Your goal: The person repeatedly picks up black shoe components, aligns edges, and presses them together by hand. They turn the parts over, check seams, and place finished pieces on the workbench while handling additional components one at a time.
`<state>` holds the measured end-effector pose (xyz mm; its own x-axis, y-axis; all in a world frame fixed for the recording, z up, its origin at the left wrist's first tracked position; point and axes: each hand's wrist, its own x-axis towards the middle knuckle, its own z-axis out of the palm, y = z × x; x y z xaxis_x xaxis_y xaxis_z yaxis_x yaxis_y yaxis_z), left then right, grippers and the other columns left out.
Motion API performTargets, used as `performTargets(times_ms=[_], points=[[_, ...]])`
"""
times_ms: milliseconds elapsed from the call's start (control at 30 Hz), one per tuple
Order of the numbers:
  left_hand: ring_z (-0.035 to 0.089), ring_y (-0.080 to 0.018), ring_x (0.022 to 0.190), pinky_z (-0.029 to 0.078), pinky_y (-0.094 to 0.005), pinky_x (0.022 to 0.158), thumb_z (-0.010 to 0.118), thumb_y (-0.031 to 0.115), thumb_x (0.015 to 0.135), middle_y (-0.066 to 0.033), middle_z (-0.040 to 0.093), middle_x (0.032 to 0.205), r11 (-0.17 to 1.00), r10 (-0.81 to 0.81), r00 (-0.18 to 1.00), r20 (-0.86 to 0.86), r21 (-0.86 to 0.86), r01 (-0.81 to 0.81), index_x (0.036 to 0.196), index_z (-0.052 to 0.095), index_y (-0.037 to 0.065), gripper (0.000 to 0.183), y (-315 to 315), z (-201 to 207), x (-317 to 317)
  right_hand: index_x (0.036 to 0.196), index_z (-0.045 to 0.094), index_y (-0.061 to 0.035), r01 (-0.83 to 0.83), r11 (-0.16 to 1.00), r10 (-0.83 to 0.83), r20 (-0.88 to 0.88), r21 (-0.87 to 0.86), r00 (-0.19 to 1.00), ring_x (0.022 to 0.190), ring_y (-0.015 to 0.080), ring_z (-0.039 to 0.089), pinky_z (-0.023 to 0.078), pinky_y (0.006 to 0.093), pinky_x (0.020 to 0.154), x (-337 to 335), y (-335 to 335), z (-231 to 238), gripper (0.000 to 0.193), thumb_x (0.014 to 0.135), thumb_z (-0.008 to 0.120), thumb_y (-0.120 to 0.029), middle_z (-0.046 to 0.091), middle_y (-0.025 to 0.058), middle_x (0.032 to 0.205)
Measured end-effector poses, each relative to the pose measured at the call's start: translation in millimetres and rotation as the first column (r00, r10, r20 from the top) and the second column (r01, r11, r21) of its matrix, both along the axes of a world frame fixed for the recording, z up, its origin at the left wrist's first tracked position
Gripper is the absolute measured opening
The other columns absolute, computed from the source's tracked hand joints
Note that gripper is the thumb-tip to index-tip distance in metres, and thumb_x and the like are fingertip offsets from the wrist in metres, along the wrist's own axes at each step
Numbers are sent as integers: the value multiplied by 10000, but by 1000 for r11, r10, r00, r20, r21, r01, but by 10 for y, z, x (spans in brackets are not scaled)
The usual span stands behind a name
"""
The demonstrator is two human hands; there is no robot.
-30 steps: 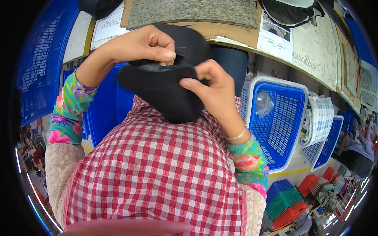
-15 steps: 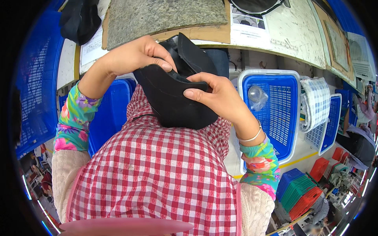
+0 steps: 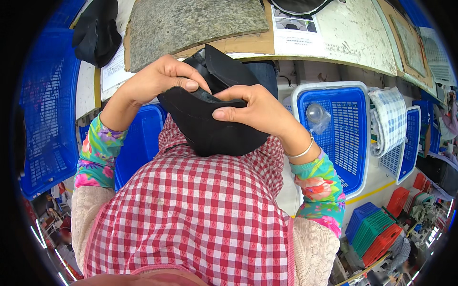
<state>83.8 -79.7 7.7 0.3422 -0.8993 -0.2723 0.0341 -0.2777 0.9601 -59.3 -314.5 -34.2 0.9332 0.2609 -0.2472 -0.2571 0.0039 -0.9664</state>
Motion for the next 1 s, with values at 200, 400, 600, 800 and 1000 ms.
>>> performTargets(times_ms=[200, 400, 600, 800, 1000], points=[[710, -126, 935, 544, -277, 870, 684, 114, 996, -70, 788, 1010, 1000, 7, 998, -60, -18, -8, 1117, 798, -4, 203, 44, -29, -12, 985, 806, -20, 12, 989, 27, 260, -148, 965, 745, 98, 579, 452, 289, 658, -4, 38, -60, 202, 897, 847, -196, 590, 8, 749], [721, -131, 930, 554, -279, 858, 676, 108, 1001, -77, 790, 1008, 999, 30, 999, -41, -17, -31, 1120, 796, -6, 204, 56, -50, -24, 1012, 799, -17, -19, 996, 33, 168, -85, 985, 783, 76, 597, 464, 273, 675, 57, 52, -59, 218, 897, 846, -196, 663, -6, 824], [692, -106, 930, 545, -271, 884, 675, 122, 1008, -53, 778, 1007, 999, 24, 1000, -7, -22, -24, 1134, 785, -17, 218, 67, -32, -37, 965, 794, -20, -55, 996, 55, -2, -75, 999, 785, 49, 616, 492, 247, 694, 89, 82, -21, 198, 890, 855, -194, 728, -4, 835], [691, -115, 942, 541, -280, 885, 669, 140, 1015, -57, 773, 1013, 1000, 4, 1000, 13, -1, -4, 1132, 779, -13, 222, 99, -21, -25, 919, 786, -20, 61, 995, -56, 70, -81, 996, 755, 31, 594, 483, 240, 672, -10, 165, -35, 187, 877, 868, -182, 692, -28, 767], [689, -160, 1035, 524, -313, 945, 610, 188, 1055, -84, 755, 1096, 992, -115, 982, 147, -33, 121, 1176, 748, -3, 264, 131, -20, 52, 949, 792, -12, 81, 993, -78, 47, -87, 996, 761, 31, 602, 492, 236, 682, -86, 168, 24, 191, 870, 871, -168, 718, -21, 785]])
